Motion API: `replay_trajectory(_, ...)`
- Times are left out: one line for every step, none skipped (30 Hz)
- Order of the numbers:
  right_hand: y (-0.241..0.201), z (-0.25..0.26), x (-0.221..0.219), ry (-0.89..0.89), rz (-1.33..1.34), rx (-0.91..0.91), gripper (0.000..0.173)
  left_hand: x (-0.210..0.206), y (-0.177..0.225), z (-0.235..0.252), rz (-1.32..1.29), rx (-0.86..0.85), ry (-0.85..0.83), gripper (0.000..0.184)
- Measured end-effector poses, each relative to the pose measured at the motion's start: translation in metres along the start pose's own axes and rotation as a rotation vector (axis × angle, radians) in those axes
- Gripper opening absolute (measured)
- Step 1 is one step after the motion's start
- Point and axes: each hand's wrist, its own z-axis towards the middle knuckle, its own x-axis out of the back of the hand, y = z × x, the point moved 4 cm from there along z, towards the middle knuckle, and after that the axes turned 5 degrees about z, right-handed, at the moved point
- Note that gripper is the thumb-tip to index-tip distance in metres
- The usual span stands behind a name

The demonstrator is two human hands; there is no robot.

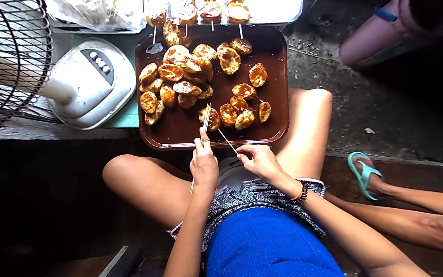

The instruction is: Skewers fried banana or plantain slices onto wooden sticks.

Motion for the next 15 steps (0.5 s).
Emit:
replay_trajectory(0.000, 0.001, 0.000, 0.004, -0.003, 0.003, 0.021, 0.000, 0.000, 0.000, 0.001, 0.001, -0.001, 0.063)
replay_trajectory(-0.001, 0.001, -0.001, 0.007, -0.004, 0.005, 0.021, 0.000, 0.000, 0.000, -0.001, 0.004, -0.006, 0.063)
replay_trajectory(-0.002, 0.002, -0.001, 0.010, -0.005, 0.009, 0.021, 0.000, 0.000, 0.000, 0.002, 0.004, -0.005, 0.063)
replay_trajectory(-0.004, 0.003, -0.001, 0.018, -0.006, 0.015, 0.021, 0.000, 0.000, 0.000, 0.005, 0.004, -0.003, 0.063)
replay_trajectory(-0.005, 0.005, -0.002, 0.026, -0.009, 0.020, 0.020, 0.000, 0.000, 0.000, 0.007, 0.003, 0.001, 0.063)
replay_trajectory(-0.007, 0.007, -0.002, 0.038, -0.007, 0.025, 0.019, 0.000, 0.000, 0.000, 0.008, 0.003, 0.002, 0.063)
replay_trajectory(-0.008, 0.009, -0.002, 0.047, 0.000, 0.023, 0.019, 0.000, 0.000, 0.000, 0.008, 0.002, 0.004, 0.063)
replay_trajectory(-0.010, 0.011, -0.003, 0.050, 0.005, 0.015, 0.018, 0.000, 0.000, 0.000, 0.005, 0.002, 0.006, 0.063)
replay_trajectory(-0.014, 0.012, -0.003, 0.051, -0.003, 0.010, 0.018, 0.000, 0.000, 0.001, 0.001, 0.003, 0.004, 0.063)
replay_trajectory(-0.017, 0.014, -0.002, 0.054, -0.019, 0.009, 0.018, 0.000, -0.001, 0.001, -0.005, 0.005, -0.001, 0.063)
replay_trajectory(-0.020, 0.015, -0.002, 0.065, -0.030, 0.017, 0.018, 0.001, -0.001, 0.001, -0.009, 0.009, -0.011, 0.062)
replay_trajectory(-0.021, 0.018, -0.002, 0.076, -0.036, 0.029, 0.017, 0.003, -0.001, 0.001, -0.007, 0.012, -0.020, 0.062)
replay_trajectory(-0.022, 0.020, -0.001, 0.085, -0.032, 0.043, 0.017, 0.006, -0.002, 0.002, 0.004, 0.011, -0.021, 0.062)
replay_trajectory(-0.023, 0.020, 0.000, 0.089, -0.025, 0.059, 0.016, 0.010, -0.003, 0.002, 0.026, 0.003, -0.008, 0.062)
replay_trajectory(-0.025, 0.019, 0.001, 0.091, -0.019, 0.077, 0.016, 0.016, -0.004, 0.002, 0.056, -0.009, 0.022, 0.062)
